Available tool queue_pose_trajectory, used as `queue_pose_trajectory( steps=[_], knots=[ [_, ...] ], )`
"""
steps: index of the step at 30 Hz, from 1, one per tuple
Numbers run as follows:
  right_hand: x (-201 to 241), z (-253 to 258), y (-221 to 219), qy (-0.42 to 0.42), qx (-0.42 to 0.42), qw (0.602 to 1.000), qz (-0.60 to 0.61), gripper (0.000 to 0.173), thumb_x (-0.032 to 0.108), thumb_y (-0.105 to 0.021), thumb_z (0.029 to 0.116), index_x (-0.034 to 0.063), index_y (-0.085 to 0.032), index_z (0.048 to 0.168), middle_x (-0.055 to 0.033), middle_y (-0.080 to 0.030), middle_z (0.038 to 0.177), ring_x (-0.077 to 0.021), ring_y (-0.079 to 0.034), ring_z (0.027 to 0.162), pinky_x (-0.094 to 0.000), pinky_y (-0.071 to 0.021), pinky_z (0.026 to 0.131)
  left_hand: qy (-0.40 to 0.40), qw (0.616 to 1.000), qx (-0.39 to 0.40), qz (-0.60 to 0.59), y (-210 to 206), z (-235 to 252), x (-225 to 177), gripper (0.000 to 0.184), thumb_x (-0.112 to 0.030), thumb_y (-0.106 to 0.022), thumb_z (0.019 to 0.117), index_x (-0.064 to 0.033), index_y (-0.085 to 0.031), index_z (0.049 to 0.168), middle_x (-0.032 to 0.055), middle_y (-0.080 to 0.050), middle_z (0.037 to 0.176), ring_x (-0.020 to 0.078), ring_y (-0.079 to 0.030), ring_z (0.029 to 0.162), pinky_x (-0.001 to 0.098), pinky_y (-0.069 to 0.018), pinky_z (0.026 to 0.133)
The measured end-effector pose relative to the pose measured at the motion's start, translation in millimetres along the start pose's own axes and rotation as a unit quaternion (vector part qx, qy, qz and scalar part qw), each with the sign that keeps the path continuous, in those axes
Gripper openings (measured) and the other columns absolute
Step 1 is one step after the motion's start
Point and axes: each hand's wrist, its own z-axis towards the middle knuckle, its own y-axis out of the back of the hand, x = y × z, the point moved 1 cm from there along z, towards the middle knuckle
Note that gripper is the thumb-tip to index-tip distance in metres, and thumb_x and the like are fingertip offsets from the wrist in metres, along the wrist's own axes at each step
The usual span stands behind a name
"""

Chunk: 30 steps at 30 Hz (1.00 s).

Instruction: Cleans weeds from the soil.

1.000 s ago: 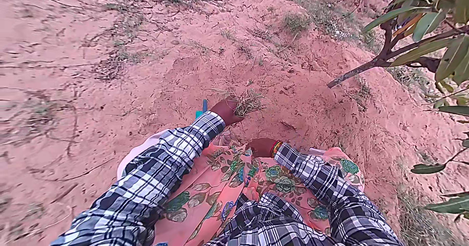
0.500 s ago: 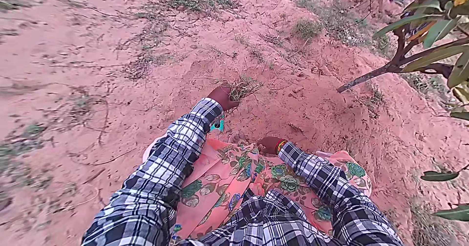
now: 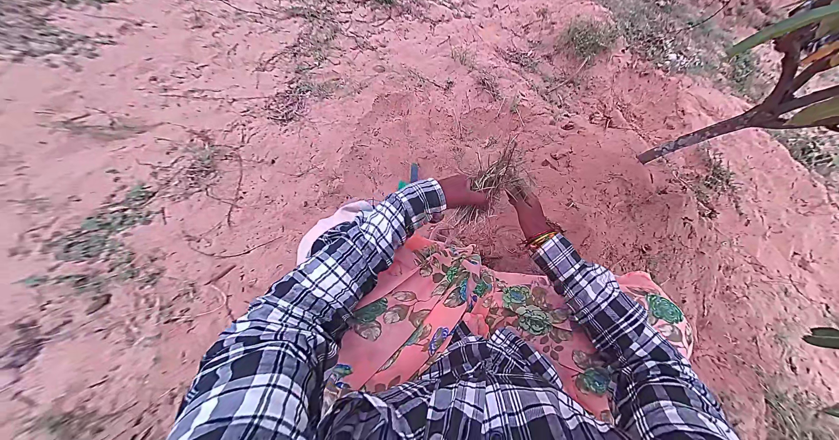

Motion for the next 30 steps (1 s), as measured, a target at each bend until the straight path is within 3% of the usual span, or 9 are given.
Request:
queue_pose_trajectory(
  steps=[3,7,10,12,14,17,24,27,30],
  knots=[
    [5.8,-16.0,-13.1,-0.062,0.030,0.992,0.110,0.039,0.012,-0.034,0.1128,-0.0033,-0.049,0.145,-0.0163,-0.058,0.141,-0.0161,-0.056,0.128,-0.0321,-0.0449,0.110,-0.022,0.998,0.022,-0.045,-13.5,-3.9,-4.5,0.049,-0.026,-0.069,0.0974,0.0060,-0.060,0.133,0.0252,-0.067,0.123,0.0338,-0.065,0.115,0.0549,-0.0483,0.104],
    [11.1,-27.3,-31.6,-0.174,0.113,0.937,0.281,0.067,0.056,-0.011,0.1106,0.0137,-0.049,0.146,-0.0058,-0.067,0.125,-0.0135,-0.065,0.108,-0.0349,-0.0562,0.090,-0.006,0.992,-0.059,-0.115,-10.4,2.6,-0.8,0.044,-0.028,-0.066,0.0991,0.0078,-0.063,0.126,0.0244,-0.068,0.117,0.0319,-0.066,0.109,0.0540,-0.0492,0.101],
    [4.7,-28.5,-35.5,-0.156,0.166,0.915,0.332,0.033,0.026,-0.034,0.1118,0.0115,-0.053,0.135,-0.0011,-0.068,0.106,-0.0072,-0.066,0.091,-0.0272,-0.0565,0.080,0.017,0.991,-0.108,-0.078,-1.8,5.7,1.7,0.050,-0.033,-0.067,0.0992,0.0121,-0.065,0.119,0.0313,-0.066,0.116,0.0427,-0.063,0.113,0.0630,-0.0446,0.103],
    [-0.5,-22.3,-34.7,-0.154,0.174,0.923,0.308,0.035,0.006,-0.047,0.1055,0.0043,-0.049,0.140,-0.0047,-0.066,0.107,-0.0089,-0.064,0.088,-0.0293,-0.0561,0.082,0.006,0.989,-0.134,-0.068,-1.8,8.6,4.6,0.050,-0.030,-0.072,0.0958,0.0109,-0.064,0.123,0.0319,-0.066,0.119,0.0439,-0.063,0.116,0.0642,-0.0440,0.104],
    [0.4,-16.8,-32.1,-0.148,0.175,0.948,0.221,0.035,0.007,-0.052,0.1061,0.0015,-0.051,0.141,-0.0052,-0.064,0.098,-0.0098,-0.062,0.082,-0.0300,-0.0558,0.078,-0.030,0.988,-0.150,-0.026,-3.6,14.8,7.9,0.052,-0.026,-0.076,0.0936,0.0072,-0.062,0.131,0.0295,-0.066,0.127,0.0416,-0.063,0.124,0.0619,-0.0443,0.109],
    [1.9,-12.9,-20.5,-0.118,0.219,0.967,0.059,0.034,0.015,-0.056,0.1070,0.0006,-0.057,0.138,-0.0115,-0.066,0.103,-0.0132,-0.063,0.080,-0.0321,-0.0566,0.075,-0.064,0.984,-0.153,0.065,-3.4,20.7,8.1,0.044,-0.023,-0.077,0.0931,0.0078,-0.067,0.122,0.0290,-0.069,0.121,0.0425,-0.065,0.120,0.0615,-0.0456,0.107],
    [15.8,-2.4,4.7,0.063,0.148,0.973,-0.166,0.034,0.023,-0.053,0.1087,0.0025,-0.064,0.134,-0.0154,-0.071,0.100,-0.0205,-0.064,0.076,-0.0411,-0.0544,0.076,0.027,0.982,-0.081,0.166,3.1,33.2,15.5,0.044,-0.025,-0.075,0.0947,0.0078,-0.066,0.122,0.0312,-0.067,0.122,0.0471,-0.063,0.120,0.0674,-0.0451,0.105],
    [16.7,1.0,12.6,0.130,0.063,0.979,-0.142,0.026,0.021,-0.059,0.1058,0.0041,-0.071,0.121,-0.0118,-0.072,0.106,-0.0151,-0.065,0.078,-0.0352,-0.0549,0.076,-0.001,0.990,-0.034,0.140,-5.1,33.1,16.6,0.044,-0.024,-0.076,0.0937,0.0066,-0.066,0.123,0.0298,-0.067,0.122,0.0449,-0.064,0.120,0.0659,-0.0449,0.105],
    [13.8,5.4,11.4,0.105,0.001,0.992,0.067,0.023,0.018,-0.055,0.1069,0.0029,-0.067,0.118,0.0010,-0.065,0.091,0.0000,-0.047,0.058,-0.0186,-0.0421,0.054,-0.005,0.999,-0.001,0.034,-20.3,28.1,12.1,0.055,-0.028,-0.078,0.0927,0.0023,-0.061,0.135,0.0271,-0.064,0.130,0.0403,-0.060,0.127,0.0619,-0.0428,0.110]
  ],
)
